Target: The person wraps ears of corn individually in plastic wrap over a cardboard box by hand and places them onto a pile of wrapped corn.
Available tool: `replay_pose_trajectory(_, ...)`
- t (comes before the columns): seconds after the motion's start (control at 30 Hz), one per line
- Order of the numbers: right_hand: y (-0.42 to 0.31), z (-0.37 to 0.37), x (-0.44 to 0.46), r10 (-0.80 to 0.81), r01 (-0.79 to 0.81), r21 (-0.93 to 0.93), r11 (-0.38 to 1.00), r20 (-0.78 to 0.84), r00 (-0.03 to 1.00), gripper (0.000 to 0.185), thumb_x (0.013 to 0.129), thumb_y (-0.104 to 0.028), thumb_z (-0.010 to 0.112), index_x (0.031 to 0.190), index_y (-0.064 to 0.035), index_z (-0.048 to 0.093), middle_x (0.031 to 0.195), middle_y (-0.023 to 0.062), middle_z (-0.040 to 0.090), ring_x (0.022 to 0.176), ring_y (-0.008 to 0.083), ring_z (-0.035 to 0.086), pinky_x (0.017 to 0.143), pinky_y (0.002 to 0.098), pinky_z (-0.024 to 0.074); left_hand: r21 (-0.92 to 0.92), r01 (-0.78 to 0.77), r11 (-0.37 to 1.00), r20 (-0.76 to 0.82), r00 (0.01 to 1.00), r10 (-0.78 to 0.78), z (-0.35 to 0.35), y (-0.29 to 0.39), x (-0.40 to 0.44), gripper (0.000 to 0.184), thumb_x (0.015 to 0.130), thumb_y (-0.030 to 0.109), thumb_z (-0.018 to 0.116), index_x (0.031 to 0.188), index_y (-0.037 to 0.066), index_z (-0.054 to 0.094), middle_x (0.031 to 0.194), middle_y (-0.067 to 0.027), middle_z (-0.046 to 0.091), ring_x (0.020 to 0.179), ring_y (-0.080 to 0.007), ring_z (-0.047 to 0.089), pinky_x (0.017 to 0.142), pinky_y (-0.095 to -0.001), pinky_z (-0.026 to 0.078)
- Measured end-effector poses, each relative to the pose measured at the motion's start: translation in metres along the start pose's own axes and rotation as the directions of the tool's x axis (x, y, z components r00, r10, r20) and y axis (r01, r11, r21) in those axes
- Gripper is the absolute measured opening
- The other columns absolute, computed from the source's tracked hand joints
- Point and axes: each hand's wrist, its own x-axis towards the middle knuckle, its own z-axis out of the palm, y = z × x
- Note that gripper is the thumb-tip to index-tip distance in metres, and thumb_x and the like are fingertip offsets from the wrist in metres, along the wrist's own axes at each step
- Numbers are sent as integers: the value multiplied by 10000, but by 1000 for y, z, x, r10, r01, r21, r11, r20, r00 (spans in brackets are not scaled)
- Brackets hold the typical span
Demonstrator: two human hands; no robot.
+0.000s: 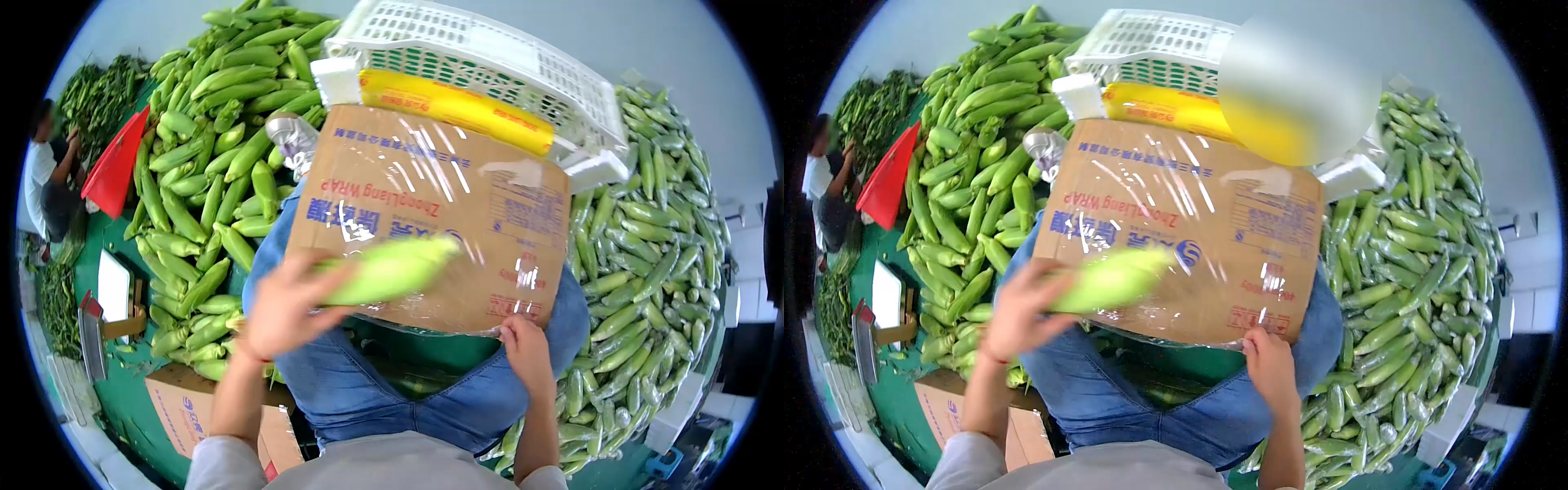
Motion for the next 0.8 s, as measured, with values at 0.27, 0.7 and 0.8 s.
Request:
replay_pose_trajectory(0.27,-19,-28,-20,30,-1,956,294,-8,1000,73,977,-71,512,1007,-38,570,931,73,665,769,92,548,721,211,442,-250,-192,949,291,920,263,98,36,73,470,752,206,723,1212,206,627,1133,-46,623,938,-281,626,821,-381,517)
replay_pose_trajectory(0.7,-48,28,117,-457,422,-176,889,-372,808,290,821,-350,676,893,-69,669,881,58,571,850,262,540,701,390,456,-337,534,775,110,840,-531,71,-2,34,104,779,105,726,860,50,689,876,-116,670,823,-264,664,712,-390,534)
replay_pose_trajectory(0.8,-47,28,128,-464,438,-159,885,-393,794,253,832,-314,664,831,-61,663,839,64,573,798,258,551,667,377,470,23,-185,982,-69,980,187,92,-20,117,58,817,113,645,829,62,669,722,-105,639,664,-292,654,590,-385,526)
